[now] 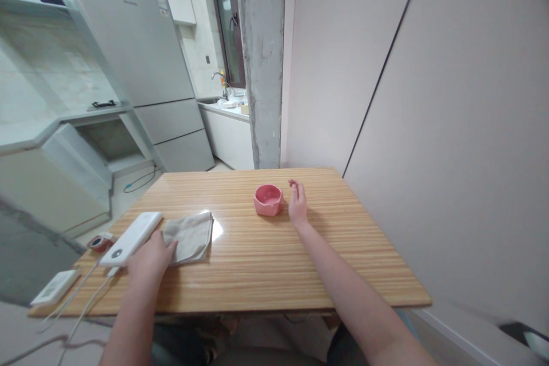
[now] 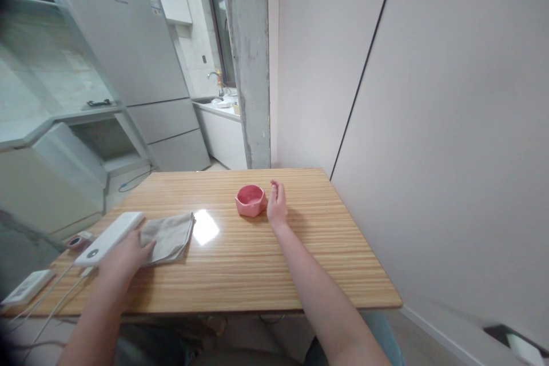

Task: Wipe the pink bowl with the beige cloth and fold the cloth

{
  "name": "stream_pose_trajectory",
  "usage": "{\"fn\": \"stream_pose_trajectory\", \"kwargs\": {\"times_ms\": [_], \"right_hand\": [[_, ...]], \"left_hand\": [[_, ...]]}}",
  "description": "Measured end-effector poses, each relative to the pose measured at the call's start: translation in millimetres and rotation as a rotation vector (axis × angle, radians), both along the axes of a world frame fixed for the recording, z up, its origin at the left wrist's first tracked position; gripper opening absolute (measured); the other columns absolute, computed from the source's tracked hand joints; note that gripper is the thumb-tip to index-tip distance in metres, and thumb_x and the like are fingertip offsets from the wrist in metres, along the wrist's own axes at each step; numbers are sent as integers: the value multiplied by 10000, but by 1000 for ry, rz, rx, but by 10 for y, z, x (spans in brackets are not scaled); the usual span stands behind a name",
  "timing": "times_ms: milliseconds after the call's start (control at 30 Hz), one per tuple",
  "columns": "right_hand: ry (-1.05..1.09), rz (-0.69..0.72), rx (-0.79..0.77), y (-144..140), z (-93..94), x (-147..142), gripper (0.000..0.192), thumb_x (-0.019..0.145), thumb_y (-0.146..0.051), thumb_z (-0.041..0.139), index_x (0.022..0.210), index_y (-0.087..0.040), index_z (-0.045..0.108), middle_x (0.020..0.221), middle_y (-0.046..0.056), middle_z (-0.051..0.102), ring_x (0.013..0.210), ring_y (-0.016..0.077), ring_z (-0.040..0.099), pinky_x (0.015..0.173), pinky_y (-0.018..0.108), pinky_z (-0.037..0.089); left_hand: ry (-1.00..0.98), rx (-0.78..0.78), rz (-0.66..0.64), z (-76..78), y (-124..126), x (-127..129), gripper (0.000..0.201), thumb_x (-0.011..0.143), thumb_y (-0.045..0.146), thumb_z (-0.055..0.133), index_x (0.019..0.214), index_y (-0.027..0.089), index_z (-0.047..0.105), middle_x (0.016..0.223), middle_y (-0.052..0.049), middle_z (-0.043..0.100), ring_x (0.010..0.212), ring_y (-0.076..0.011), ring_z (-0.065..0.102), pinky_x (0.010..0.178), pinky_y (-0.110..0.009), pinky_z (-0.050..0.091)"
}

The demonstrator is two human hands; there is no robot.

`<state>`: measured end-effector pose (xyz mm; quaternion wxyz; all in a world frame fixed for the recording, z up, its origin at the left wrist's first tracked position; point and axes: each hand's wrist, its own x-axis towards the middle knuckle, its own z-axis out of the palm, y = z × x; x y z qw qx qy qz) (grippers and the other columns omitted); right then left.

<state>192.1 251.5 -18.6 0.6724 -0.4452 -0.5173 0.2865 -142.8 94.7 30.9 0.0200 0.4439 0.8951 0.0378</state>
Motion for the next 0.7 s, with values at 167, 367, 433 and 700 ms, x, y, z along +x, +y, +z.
{"fn": "stream_pose_trajectory", "kwargs": {"times_ms": [167,367,433,700], "right_hand": [[-60,180,71,-37,78,-40,589,846,-473,539,1332,-165,413,1229,152,551,1118,217,549,982,409,442],[-15,597,-50,-184,316,-33,800,670,-456,748,1357,-205,424,1210,108,609,1144,238,567,985,408,451],[2,677,-150,-203,371,17,644,654,-422,760,1223,-194,562,1096,75,676,1041,234,623,929,397,489],[477,168,-310,67,330,187,319,639,-336,673,915,-180,639,815,29,723,854,213,677,749,331,555]], "left_hand": [[-177,201,-253,339,307,518,274,822,329,453,1025,194,578,869,-83,680,797,-253,642,656,-306,443],[-492,443,-929,797,825,1437,176,738,273,554,854,201,665,835,-25,620,807,-179,577,731,-285,438],[-610,514,-960,847,1017,1635,176,715,261,591,854,191,673,844,-22,620,824,-174,575,750,-284,442],[-1000,883,-492,204,1453,1790,249,788,360,578,931,156,597,946,-67,622,848,-158,597,798,-299,479]]}}
